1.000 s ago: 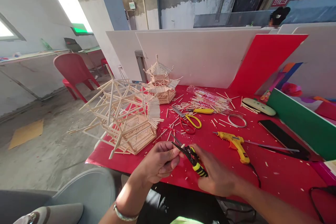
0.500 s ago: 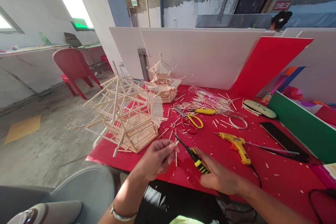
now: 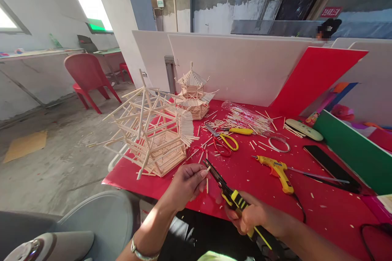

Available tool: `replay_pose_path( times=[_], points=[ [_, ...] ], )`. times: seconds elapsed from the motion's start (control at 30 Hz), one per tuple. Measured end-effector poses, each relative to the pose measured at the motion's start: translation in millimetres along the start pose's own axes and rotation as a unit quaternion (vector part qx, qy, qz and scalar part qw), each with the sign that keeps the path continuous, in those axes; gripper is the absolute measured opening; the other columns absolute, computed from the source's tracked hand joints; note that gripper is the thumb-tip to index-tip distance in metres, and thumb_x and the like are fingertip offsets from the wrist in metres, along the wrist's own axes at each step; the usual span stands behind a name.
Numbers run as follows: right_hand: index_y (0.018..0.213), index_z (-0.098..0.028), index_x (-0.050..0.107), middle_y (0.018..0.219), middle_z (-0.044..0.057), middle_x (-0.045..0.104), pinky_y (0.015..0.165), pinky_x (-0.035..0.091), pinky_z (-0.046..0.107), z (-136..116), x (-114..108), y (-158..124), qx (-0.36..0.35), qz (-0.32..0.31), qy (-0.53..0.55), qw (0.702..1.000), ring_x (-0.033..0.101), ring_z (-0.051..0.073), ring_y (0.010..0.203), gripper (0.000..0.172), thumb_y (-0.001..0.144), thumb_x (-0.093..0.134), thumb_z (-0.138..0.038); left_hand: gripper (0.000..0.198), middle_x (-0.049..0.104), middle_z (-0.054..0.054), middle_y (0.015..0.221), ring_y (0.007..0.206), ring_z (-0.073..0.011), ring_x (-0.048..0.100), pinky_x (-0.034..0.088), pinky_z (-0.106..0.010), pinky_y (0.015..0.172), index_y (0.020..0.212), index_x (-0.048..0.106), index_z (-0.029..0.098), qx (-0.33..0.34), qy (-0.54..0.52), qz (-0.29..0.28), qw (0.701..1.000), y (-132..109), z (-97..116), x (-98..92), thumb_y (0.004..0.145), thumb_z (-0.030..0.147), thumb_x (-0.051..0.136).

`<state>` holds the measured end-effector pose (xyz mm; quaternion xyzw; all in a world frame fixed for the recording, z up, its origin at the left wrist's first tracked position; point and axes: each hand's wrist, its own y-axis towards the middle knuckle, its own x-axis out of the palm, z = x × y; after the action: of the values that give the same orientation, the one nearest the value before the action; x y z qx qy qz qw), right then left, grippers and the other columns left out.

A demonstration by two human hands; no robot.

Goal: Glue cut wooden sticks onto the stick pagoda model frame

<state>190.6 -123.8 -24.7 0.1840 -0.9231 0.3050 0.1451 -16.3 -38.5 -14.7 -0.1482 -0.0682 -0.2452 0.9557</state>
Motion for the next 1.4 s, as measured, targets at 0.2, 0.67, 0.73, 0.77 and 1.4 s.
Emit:
replay_pose_path(
  times=[0.2,0.67,0.73,0.77,1.4],
  points=[
    [0.098,-0.020,0.063,0.071,-0.006,0.049,0.055,0.034,0.021,1.8,2.0,1.2,0.037,-0.051,0.070,0.996,0.042,0.006,0.053,0.052,0.047,0.059,-0.013,0.044,0.041,0.006,0.043,0.035,-0.0044,0.030,0.016,-0.019,0.035,0.060,0.055,0.017,-0.009,0.013,-0.002,1.000,-0.7,-6.6,-4.8,0.076,0.055,0.072],
    [0.140,-0.017,0.043,0.137,0.015,0.055,0.109,0.034,0.049,-9.3,-4.5,8.3,-0.175,0.169,-0.462,0.853,0.048,0.035,0.128,0.079,0.063,0.060,-0.019,0.042,0.043,0.006,0.051,0.039,-0.0046,0.027,0.016,-0.021,0.038,0.071,0.060,0.016,0.001,0.004,-0.049,0.999,-1.9,-0.7,-4.7,0.078,0.057,0.070],
    [0.136,-0.018,0.046,0.129,0.015,0.058,0.105,0.039,0.048,-11.8,-2.4,8.1,-0.195,0.171,-0.491,0.832,0.053,0.033,0.122,0.072,0.065,0.059,-0.020,0.042,0.043,0.006,0.052,0.041,-0.0050,0.027,0.016,-0.021,0.040,0.073,0.061,0.016,0.013,0.010,-0.055,0.998,-2.0,1.0,-6.0,0.080,0.056,0.069],
    [0.134,-0.018,0.046,0.126,0.014,0.060,0.103,0.041,0.046,-12.6,-1.1,7.9,-0.208,0.174,-0.501,0.822,0.055,0.032,0.118,0.070,0.066,0.058,-0.019,0.042,0.043,0.006,0.052,0.042,-0.0052,0.027,0.016,-0.022,0.041,0.072,0.061,0.016,0.024,0.016,-0.060,0.998,-2.4,2.6,-6.1,0.080,0.056,0.068],
    [0.121,-0.018,0.052,0.105,0.010,0.067,0.086,0.051,0.038,-15.2,0.4,10.6,-0.249,0.211,-0.508,0.797,0.064,0.026,0.095,0.060,0.062,0.056,-0.015,0.043,0.040,0.004,0.045,0.036,-0.0062,0.027,0.017,-0.024,0.039,0.058,0.057,0.018,0.082,0.069,0.008,0.994,-3.8,-1.3,6.5,0.089,0.049,0.060]
  ],
)
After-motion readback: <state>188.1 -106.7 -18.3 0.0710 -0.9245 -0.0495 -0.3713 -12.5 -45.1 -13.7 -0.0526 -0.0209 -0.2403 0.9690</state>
